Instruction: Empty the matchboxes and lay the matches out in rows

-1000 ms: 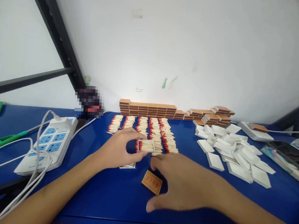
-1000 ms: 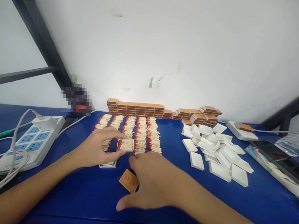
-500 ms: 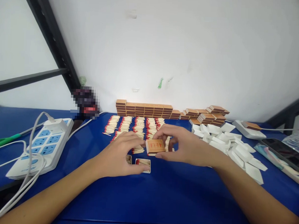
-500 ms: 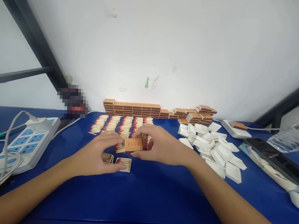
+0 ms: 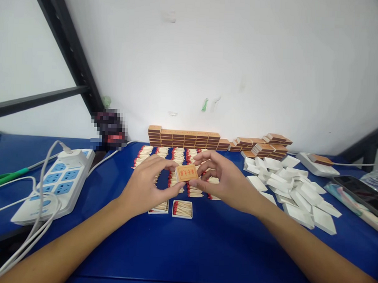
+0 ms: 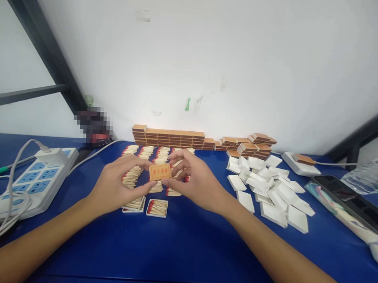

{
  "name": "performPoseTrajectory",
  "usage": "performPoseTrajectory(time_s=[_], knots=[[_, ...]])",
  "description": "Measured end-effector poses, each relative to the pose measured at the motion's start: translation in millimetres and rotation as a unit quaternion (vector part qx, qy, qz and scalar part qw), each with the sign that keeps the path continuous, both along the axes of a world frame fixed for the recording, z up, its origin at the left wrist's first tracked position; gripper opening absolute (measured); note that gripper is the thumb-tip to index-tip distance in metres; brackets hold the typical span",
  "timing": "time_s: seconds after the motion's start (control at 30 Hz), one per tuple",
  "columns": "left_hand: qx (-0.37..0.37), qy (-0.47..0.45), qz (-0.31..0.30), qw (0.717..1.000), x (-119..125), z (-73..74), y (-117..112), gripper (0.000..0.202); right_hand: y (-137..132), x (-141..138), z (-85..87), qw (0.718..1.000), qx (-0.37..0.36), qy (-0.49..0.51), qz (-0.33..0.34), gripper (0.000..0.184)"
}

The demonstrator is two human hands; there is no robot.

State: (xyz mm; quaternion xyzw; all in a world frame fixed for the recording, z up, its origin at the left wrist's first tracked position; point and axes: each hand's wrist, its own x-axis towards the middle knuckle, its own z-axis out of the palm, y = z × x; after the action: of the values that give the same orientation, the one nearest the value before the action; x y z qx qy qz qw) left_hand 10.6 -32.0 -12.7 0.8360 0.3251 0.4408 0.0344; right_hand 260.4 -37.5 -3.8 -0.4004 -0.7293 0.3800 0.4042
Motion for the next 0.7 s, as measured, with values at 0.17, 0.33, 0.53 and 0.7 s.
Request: performPoseTrajectory(time_s=[0.17,0.33,0.53,0.7], knots=[[0.008,-0.033,0.017,0.999,-2.3,2.4,1.2,0.028,1.5,-5.4,-2.2,0.995,-0.089,0.048,0.017,0.035],[0.005,-0.015,-0.012,1.000,-2.7,-4.9,3.8,0.036,-5.2,-15.3,-1.5,0.988,-0.119,0.086,0.037,0.036],[0.013,0.013,0.036,0.999,-6.5,-9.7,7.4,0.040,11.3,-4.0,-5.9,0.988,-0.124,0.084,-0.036,0.047],[0.006,0.017,0.087,0.996,-6.3,-8.5,7.8,0.037,42.3,32.4,0.2,0.985,-0.066,0.075,-0.140,0.053]])
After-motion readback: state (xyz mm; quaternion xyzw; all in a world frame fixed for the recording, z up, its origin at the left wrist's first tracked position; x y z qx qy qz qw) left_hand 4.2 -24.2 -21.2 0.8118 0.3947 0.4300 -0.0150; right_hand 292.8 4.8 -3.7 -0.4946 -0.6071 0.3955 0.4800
